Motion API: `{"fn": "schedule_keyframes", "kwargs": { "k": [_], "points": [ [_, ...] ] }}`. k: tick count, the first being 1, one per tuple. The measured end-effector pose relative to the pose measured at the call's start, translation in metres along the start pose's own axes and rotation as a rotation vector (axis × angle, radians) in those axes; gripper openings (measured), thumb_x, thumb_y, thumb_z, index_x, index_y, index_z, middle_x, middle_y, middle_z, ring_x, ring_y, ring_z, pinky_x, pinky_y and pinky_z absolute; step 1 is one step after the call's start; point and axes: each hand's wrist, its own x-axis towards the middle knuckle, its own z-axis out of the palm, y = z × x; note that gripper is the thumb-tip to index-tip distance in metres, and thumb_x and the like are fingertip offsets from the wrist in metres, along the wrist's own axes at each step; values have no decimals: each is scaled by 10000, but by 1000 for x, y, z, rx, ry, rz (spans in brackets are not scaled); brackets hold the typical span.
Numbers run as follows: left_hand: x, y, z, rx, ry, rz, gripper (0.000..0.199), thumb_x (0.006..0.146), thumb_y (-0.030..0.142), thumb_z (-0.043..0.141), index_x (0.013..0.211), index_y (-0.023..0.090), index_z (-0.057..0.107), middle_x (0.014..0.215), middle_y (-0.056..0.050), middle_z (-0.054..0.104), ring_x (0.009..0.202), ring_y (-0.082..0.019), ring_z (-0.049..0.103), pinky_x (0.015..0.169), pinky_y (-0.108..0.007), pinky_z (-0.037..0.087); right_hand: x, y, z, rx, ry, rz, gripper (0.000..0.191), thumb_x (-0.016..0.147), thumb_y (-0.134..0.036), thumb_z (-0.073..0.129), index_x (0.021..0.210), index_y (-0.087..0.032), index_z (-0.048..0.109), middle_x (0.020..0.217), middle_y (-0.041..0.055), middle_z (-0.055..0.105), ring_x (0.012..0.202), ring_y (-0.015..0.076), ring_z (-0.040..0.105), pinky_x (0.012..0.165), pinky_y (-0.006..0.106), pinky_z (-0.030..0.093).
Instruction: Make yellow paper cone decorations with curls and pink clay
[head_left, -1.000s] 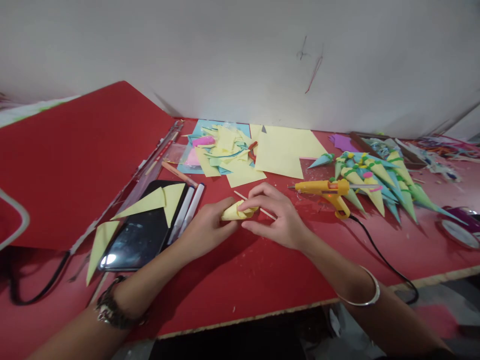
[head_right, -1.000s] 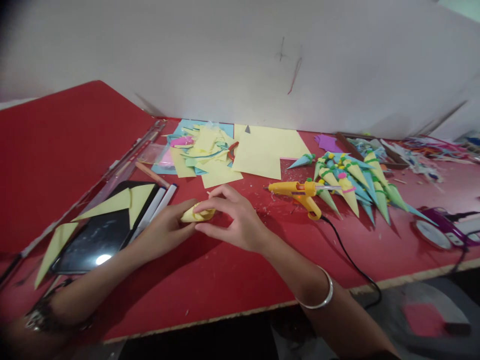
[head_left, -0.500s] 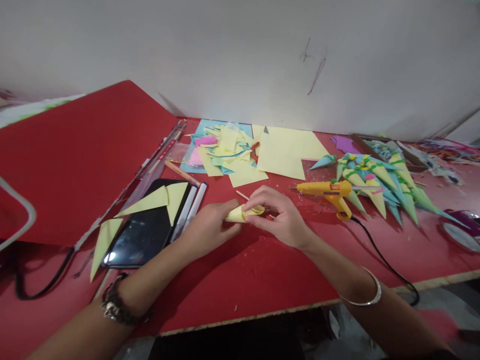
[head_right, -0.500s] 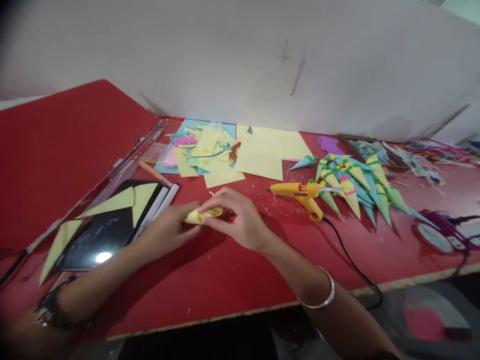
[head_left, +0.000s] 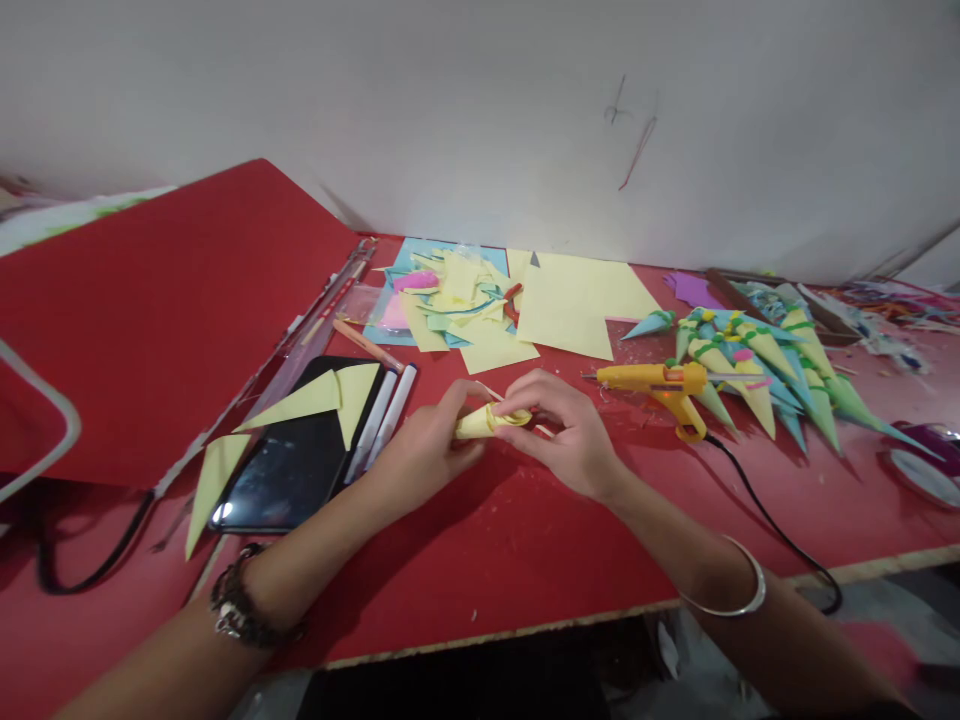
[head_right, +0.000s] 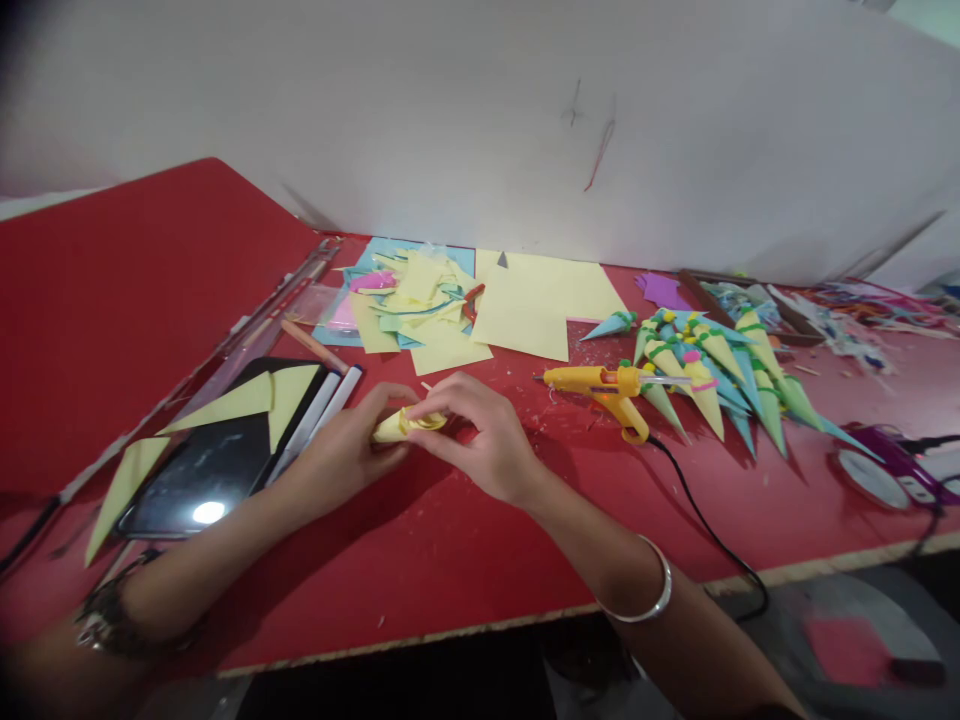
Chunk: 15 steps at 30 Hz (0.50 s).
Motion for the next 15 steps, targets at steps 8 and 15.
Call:
{"fn": "schedule_keyframes", "kwargs": {
  "k": [8, 15],
  "points": [
    [0, -5, 0, 2, -32, 17, 330, 721, 132, 480, 1023, 203, 371, 645, 53, 555, 542, -107, 531, 509, -192, 343, 0, -1, -1, -93, -49, -48, 72, 770, -191, 576, 824, -231, 603, 804, 7, 545, 751, 122, 536, 605, 249, 451],
    [2, -1, 0, -31, 2, 15, 282, 726, 158, 495, 985, 206, 396, 768, 28, 592, 624, -110, 559, 544, -191, 370, -1, -3, -2, -22, -42, -7, 179, 761, -194, 584, 931, -251, 593, 857, 18, 531, 780, 127, 531, 605, 246, 473]
  ]
}}
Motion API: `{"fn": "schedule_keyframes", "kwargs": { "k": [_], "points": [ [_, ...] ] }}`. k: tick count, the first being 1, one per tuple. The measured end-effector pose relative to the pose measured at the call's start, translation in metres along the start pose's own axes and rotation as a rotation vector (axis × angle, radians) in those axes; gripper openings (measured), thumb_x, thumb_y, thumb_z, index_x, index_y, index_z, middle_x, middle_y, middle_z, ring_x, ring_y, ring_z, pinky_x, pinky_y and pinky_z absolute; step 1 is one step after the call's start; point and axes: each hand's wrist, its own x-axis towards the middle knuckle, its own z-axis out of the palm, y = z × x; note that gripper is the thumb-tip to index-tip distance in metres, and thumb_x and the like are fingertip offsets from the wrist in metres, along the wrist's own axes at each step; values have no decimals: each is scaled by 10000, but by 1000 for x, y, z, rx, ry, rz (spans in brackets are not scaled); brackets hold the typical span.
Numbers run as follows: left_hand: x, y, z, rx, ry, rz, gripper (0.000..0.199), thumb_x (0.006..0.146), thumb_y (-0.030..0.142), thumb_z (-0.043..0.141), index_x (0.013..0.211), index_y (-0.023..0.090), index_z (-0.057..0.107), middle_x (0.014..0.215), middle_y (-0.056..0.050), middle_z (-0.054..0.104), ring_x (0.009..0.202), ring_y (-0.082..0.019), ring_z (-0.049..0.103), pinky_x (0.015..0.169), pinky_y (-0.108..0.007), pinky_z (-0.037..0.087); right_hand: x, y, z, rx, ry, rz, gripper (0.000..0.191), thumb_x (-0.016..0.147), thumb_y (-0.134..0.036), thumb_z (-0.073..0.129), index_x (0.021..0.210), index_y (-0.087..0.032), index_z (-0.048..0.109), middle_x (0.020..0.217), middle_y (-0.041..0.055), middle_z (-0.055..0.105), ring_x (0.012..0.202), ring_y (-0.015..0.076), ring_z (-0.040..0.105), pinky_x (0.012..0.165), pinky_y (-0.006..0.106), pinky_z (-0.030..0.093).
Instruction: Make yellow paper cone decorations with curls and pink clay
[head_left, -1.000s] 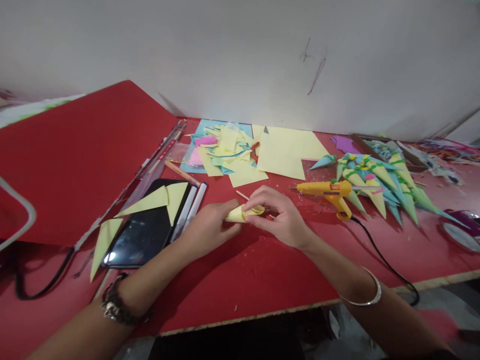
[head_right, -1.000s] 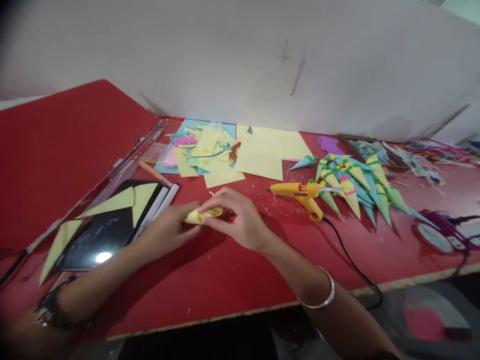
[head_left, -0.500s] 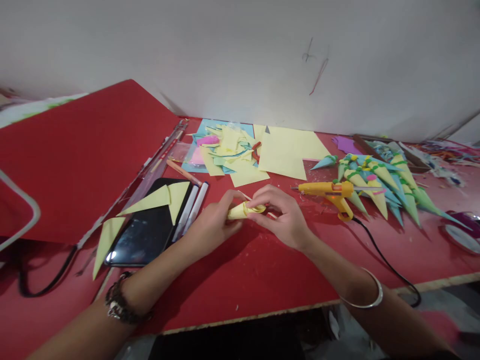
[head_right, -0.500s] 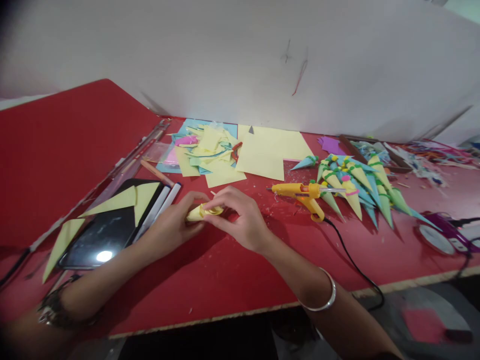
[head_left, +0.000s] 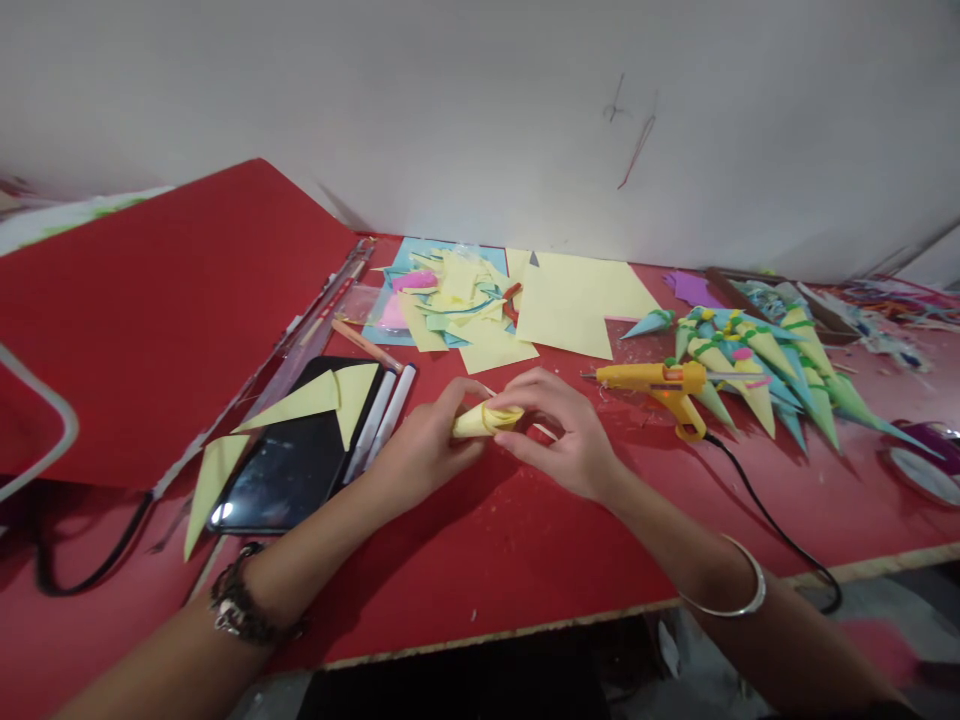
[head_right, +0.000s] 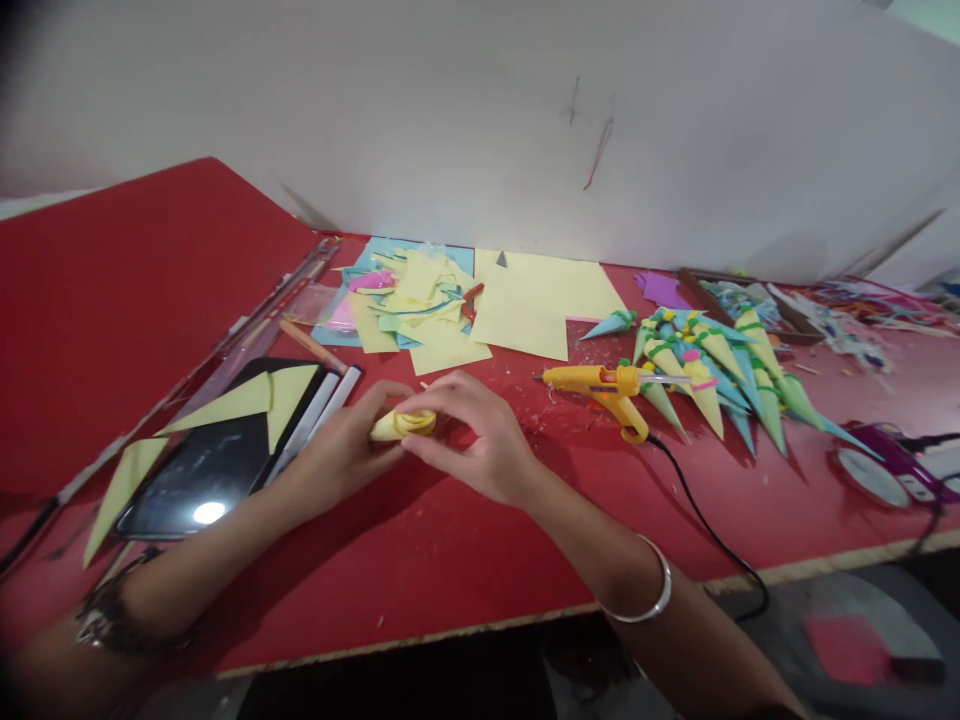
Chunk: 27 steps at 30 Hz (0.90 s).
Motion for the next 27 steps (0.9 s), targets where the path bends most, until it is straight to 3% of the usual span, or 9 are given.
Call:
{"fn": "schedule_keyframes", "kwargs": {
  "k": [8, 23, 27],
  "points": [
    [-1, -4, 0, 67, -7, 16, 304, 728, 152, 492, 1003, 197, 370, 674, 39, 584, 560, -111, 539, 506, -193, 345, 1, 2, 1, 34, 35, -21, 116, 756, -167, 591, 833, -249, 623, 808, -1, 528, 738, 107, 526, 606, 238, 466],
    [-1, -4, 2, 83, -23, 20, 339, 721, 144, 505, 1028, 198, 372, 695, 42, 609, 563, -113, 561, 493, -177, 345, 0, 0, 7, -7, 34, -12, 66, 756, -165, 594, 781, -217, 625, 819, -1, 487, 726, 92, 511, 593, 211, 445],
    [0, -1, 1, -4, 17, 21, 276, 725, 181, 529, 978, 188, 419, 765, 21, 612, 619, -112, 569, 542, -188, 391, -2, -1, 5, -12, 41, 34, 186, 737, -229, 620, 920, -255, 600, 881, 9, 471, 712, 102, 490, 591, 228, 452]
  ]
}}
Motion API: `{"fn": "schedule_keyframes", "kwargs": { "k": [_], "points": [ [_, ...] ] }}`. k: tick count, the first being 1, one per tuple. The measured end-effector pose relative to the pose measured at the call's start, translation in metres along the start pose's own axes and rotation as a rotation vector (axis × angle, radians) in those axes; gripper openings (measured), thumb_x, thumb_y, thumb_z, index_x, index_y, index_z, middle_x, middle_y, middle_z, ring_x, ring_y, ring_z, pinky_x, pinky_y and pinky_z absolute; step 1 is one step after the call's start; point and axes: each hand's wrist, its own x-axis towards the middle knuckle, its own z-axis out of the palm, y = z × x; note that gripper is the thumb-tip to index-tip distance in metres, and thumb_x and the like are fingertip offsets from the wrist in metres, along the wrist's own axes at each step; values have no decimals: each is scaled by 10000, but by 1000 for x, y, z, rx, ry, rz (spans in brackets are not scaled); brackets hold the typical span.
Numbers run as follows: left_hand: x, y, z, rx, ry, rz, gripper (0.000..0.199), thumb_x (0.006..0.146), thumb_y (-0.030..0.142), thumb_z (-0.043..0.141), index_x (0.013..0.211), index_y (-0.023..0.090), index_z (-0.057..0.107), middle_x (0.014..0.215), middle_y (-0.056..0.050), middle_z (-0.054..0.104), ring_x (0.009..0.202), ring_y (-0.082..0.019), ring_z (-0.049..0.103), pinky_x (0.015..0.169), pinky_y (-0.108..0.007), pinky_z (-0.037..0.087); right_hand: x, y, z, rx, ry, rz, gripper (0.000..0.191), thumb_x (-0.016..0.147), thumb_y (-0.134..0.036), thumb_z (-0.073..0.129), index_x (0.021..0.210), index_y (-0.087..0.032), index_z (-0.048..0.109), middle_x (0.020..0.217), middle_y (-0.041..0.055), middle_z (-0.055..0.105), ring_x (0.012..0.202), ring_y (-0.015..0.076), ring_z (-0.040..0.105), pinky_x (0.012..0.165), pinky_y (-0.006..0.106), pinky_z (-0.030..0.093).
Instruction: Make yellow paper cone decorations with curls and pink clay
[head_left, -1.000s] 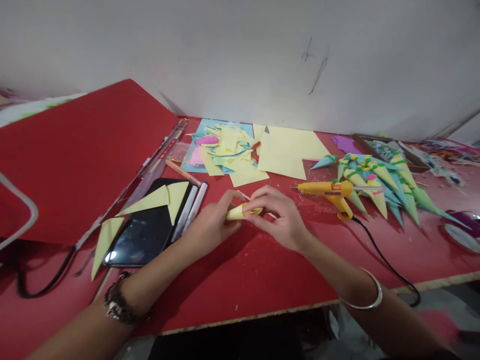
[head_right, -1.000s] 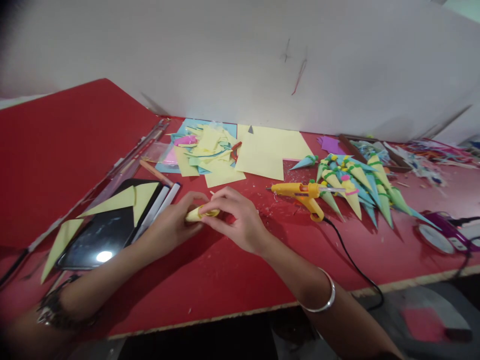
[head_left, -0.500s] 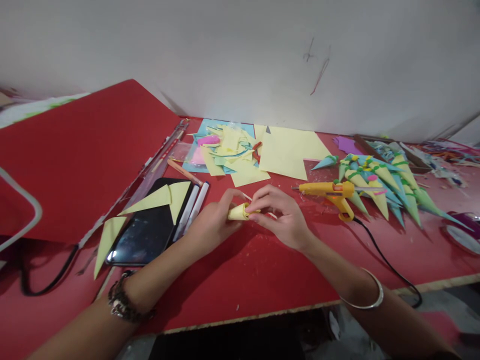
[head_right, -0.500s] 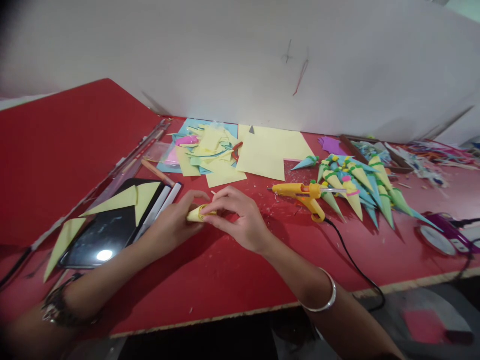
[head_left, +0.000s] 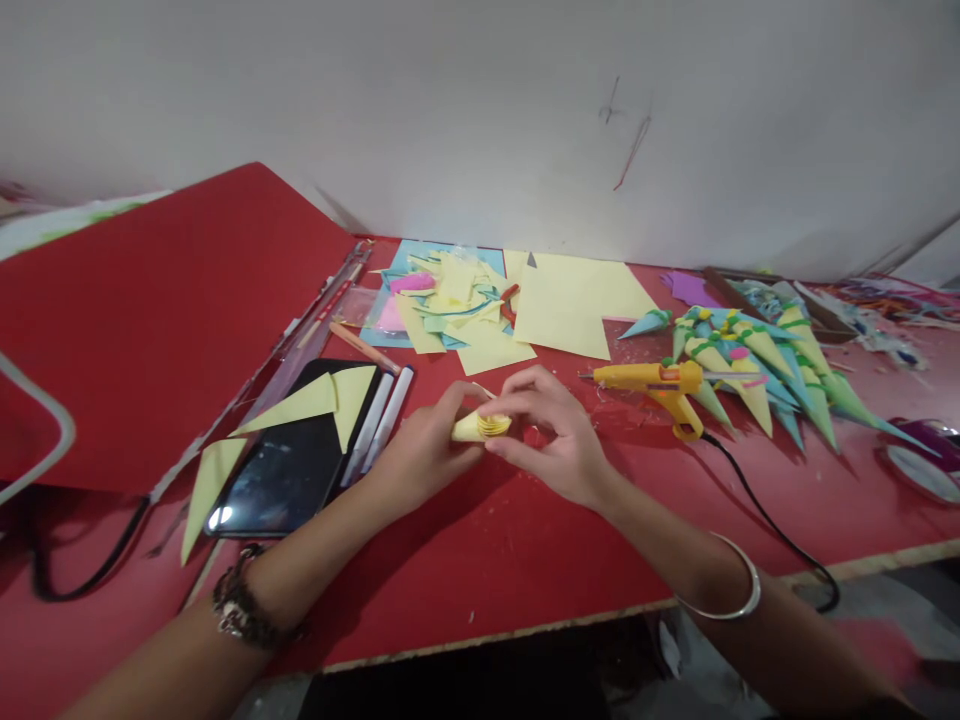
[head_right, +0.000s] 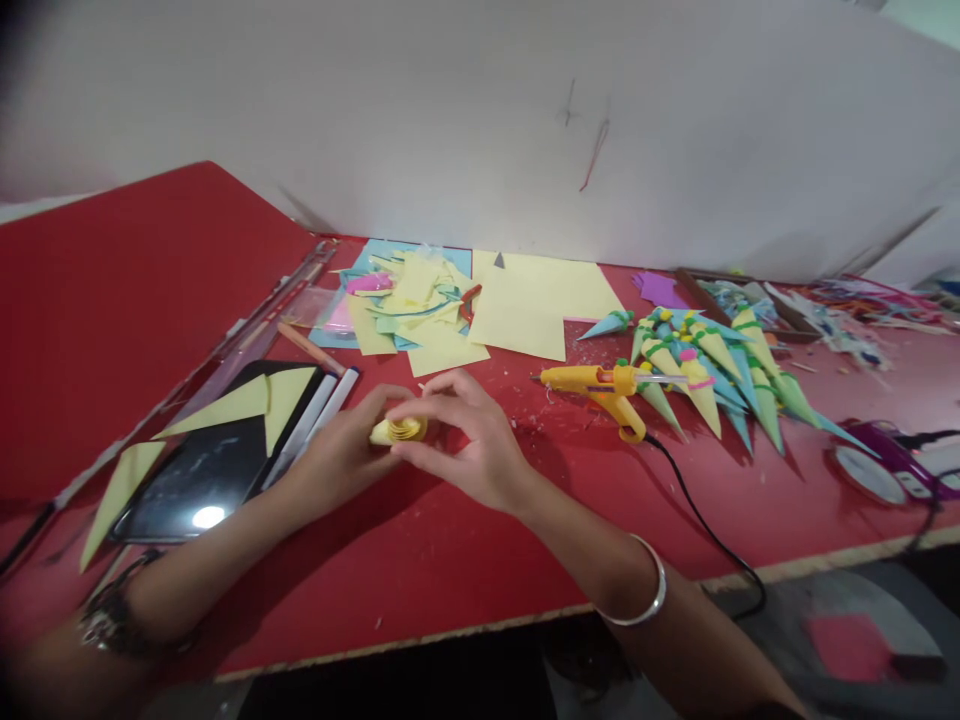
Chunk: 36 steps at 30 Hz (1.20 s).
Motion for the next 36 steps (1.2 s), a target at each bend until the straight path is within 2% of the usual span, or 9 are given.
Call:
{"fn": "schedule_keyframes", "kwargs": {
  "k": [3, 5, 8, 12, 16, 21, 25, 28, 36],
  "points": [
    [1, 3, 0, -74, 18, 67, 183, 740, 213, 531, 912, 179, 478, 838, -1, 613, 706, -128, 574, 614, -211, 426, -1, -1, 0, -9, 8, 38, 449, 681, -287, 678, 1094, -275, 503, 942, 23, 470, 750, 124, 478, 666, 273, 465],
    [1, 3, 0, -102, 34, 116, 163, 760, 212, 509, 919, 178, 503, 876, -12, 612, 762, -144, 572, 655, -228, 437, -1, -3, 1, -40, -10, 31, 499, 668, -299, 689, 1119, -270, 477, 971, 31, 479, 822, 148, 481, 714, 295, 460],
    [0, 1, 1, -127, 46, 179, 253, 774, 253, 514, 1013, 177, 483, 964, -49, 595, 846, -176, 559, 707, -262, 447, -1, -4, 4, -46, -35, 17, 462, 698, -296, 664, 1117, -261, 473, 1001, 36, 494, 911, 169, 490, 759, 307, 454],
    [-2, -3, 4, -78, 0, 223, 312, 789, 241, 498, 1080, 174, 406, 1003, -76, 550, 875, -177, 533, 729, -279, 446, -1, -4, 8, -13, -18, 16, 414, 734, -264, 628, 1119, -246, 477, 996, 33, 498, 921, 156, 504, 795, 302, 443],
    [0, -4, 1, 45, -4, 278, 195, 805, 199, 459, 993, 171, 416, 942, -57, 514, 849, -160, 490, 731, -281, 425, -1, -3, 6, -78, -23, -32, 293, 750, -223, 608, 1033, -246, 537, 902, 18, 490, 865, 148, 508, 784, 298, 437],
    [5, -6, -7, 195, 60, 257, 156, 781, 158, 495, 934, 176, 474, 933, -43, 491, 872, -162, 459, 758, -286, 396, -1, -3, 4, -152, -52, -83, 290, 719, -180, 618, 992, -239, 539, 921, 24, 465, 898, 158, 494, 797, 298, 431],
    [7, -11, -8, 117, -33, 289, 109, 781, 132, 484, 869, 165, 539, 857, -36, 516, 793, -138, 503, 686, -238, 417, 1, -1, 6, -103, -54, -73, 297, 734, -182, 592, 1019, -232, 526, 934, 26, 482, 904, 152, 502, 806, 296, 430],
    [7, -13, -6, 63, -23, 330, 109, 774, 187, 515, 866, 155, 565, 894, -59, 565, 795, -148, 532, 686, -244, 428, 3, 2, 11, -48, -52, -38, 319, 731, -211, 602, 1038, -204, 517, 939, 37, 500, 905, 155, 505, 812, 301, 428],
    [4, -9, -8, 29, -32, 184, 101, 723, 194, 536, 651, 132, 569, 685, -24, 594, 640, -127, 528, 610, -231, 407, 7, 9, 22, -32, -53, 35, 140, 717, -271, 603, 785, -155, 566, 874, 32, 469, 832, 149, 492, 755, 272, 424]
  ]
}}
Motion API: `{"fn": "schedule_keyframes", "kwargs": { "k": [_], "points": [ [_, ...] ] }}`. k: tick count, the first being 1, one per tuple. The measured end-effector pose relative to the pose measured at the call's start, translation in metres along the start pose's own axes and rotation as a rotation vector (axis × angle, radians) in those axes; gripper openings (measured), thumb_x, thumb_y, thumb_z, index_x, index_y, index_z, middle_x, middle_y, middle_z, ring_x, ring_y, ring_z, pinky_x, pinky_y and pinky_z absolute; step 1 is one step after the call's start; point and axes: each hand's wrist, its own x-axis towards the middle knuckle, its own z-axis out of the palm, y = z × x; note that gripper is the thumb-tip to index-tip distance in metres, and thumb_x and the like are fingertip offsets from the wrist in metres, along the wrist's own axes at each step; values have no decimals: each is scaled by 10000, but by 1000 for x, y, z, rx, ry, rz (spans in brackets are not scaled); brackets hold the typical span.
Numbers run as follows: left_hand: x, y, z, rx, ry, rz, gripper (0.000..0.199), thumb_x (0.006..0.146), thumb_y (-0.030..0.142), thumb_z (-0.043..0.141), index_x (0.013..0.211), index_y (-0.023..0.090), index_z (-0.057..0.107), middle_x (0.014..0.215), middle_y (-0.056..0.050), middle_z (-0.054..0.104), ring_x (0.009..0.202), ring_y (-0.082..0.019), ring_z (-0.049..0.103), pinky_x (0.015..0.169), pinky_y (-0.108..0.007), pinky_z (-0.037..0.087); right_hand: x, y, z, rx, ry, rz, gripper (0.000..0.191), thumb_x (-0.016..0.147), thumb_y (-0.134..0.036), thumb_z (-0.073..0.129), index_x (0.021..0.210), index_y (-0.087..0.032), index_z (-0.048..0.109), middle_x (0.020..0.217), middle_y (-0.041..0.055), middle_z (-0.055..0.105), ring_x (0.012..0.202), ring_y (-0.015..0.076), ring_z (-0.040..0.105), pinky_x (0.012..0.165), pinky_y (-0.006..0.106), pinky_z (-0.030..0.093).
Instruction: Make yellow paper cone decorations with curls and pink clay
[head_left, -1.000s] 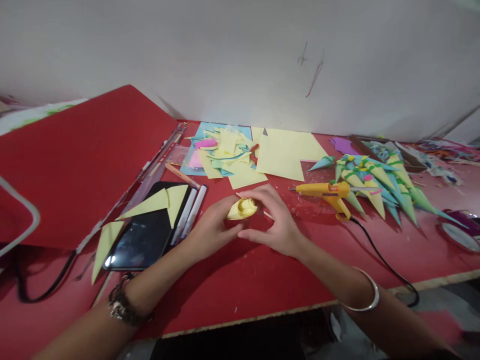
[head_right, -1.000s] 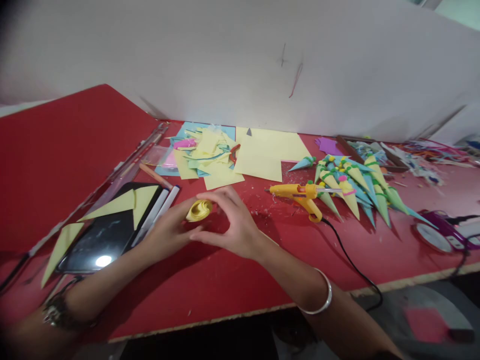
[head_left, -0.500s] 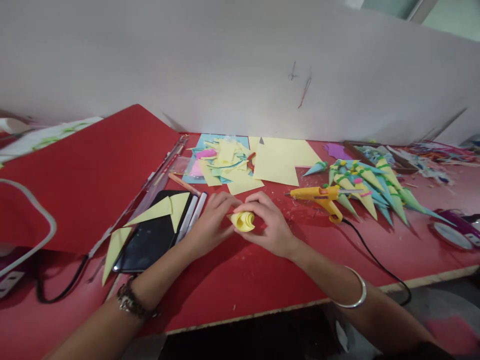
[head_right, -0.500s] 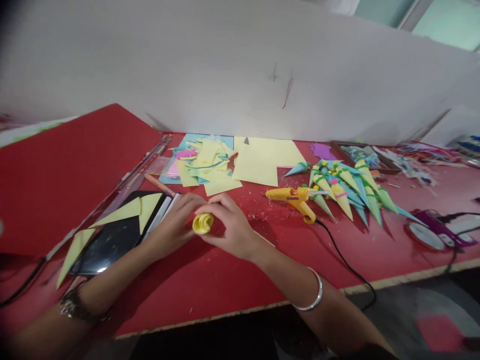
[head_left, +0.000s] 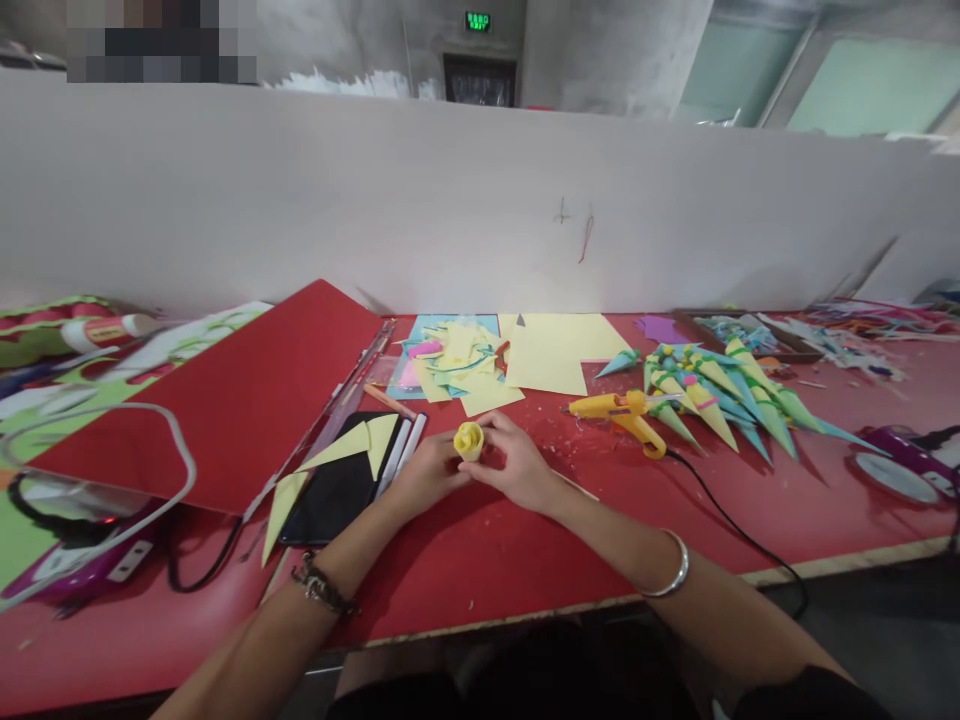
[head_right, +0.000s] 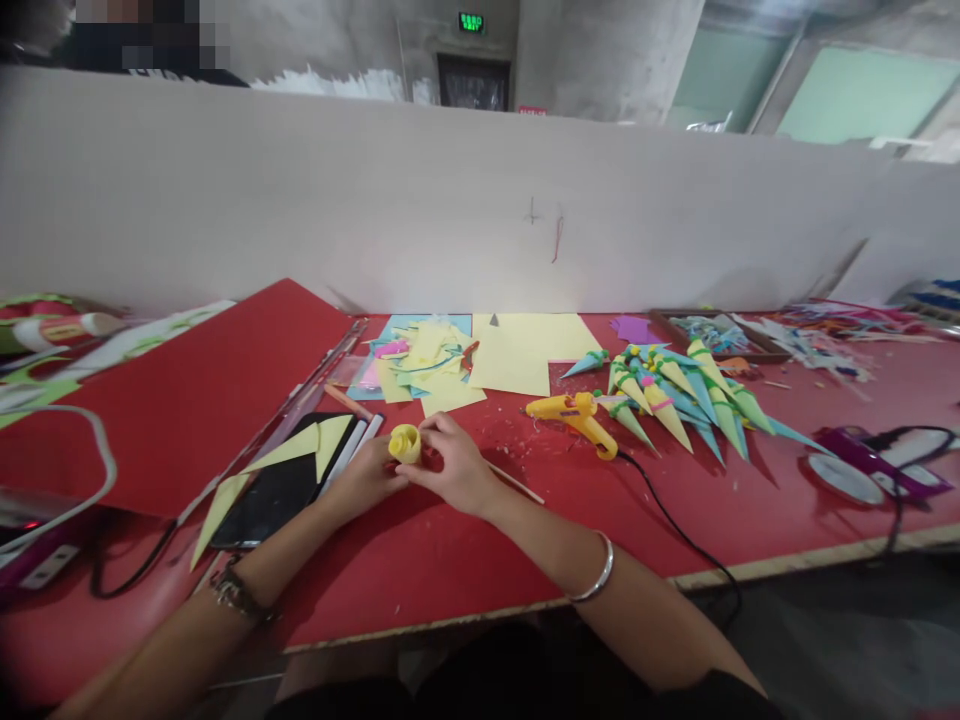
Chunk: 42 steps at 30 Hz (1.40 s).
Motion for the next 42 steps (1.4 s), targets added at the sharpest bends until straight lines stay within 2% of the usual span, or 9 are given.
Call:
{"fn": "schedule_keyframes", "kwargs": {
  "k": [3, 9, 14, 21, 29, 36, 42],
  "points": [
    [-1, 1, 1, -21, -32, -25, 173, 730, 246, 550, 610, 122, 565, 597, -3, 577, 568, -109, 504, 554, -207, 388, 0, 1, 0, 111, -15, 47, 133, 744, -275, 567, 799, -156, 588, 887, 29, 487, 822, 137, 500, 745, 259, 424],
    [-4, -1, 4, -83, -100, -75, 304, 779, 324, 513, 567, 116, 576, 455, 11, 533, 445, -77, 468, 461, -174, 363, 1, 5, 3, 322, -36, 144, 247, 785, -346, 505, 902, -159, 615, 863, 25, 514, 792, 129, 526, 714, 254, 443],
    [-6, -2, 4, -104, -111, -115, 301, 792, 295, 491, 574, 112, 589, 440, 10, 534, 410, -72, 487, 453, -169, 385, 2, 2, 4, 430, -107, 216, 304, 720, -388, 573, 892, -142, 624, 894, 30, 478, 650, 99, 529, 555, 227, 457],
    [-6, -2, 6, -88, -116, -131, 235, 772, 225, 507, 596, 107, 609, 444, 17, 527, 418, -67, 487, 455, -161, 375, 2, 1, 1, 378, -71, 240, 220, 708, -293, 594, 859, -141, 646, 848, 28, 551, 709, 115, 537, 605, 226, 444],
    [-8, 0, 6, -29, -133, -112, 194, 782, 185, 489, 673, 110, 632, 521, 2, 569, 440, -64, 477, 459, -159, 351, 0, 10, 3, 363, -85, 249, 218, 701, -295, 605, 863, -159, 659, 857, 31, 579, 737, 131, 551, 599, 227, 439],
    [-11, -3, 7, 51, -119, -46, 278, 807, 264, 473, 592, 125, 583, 553, -2, 554, 490, -78, 457, 495, -185, 329, -1, 6, 5, 337, -59, 265, 207, 699, -306, 615, 846, -170, 666, 853, 30, 594, 784, 154, 562, 681, 264, 448],
    [-15, -1, 6, 155, -150, -9, 253, 836, 254, 419, 672, 142, 575, 654, -28, 608, 555, -101, 530, 526, -190, 355, -4, 4, 9, 301, -61, 256, 198, 703, -287, 619, 862, -180, 666, 878, 35, 585, 820, 165, 546, 721, 272, 430]
  ]
}}
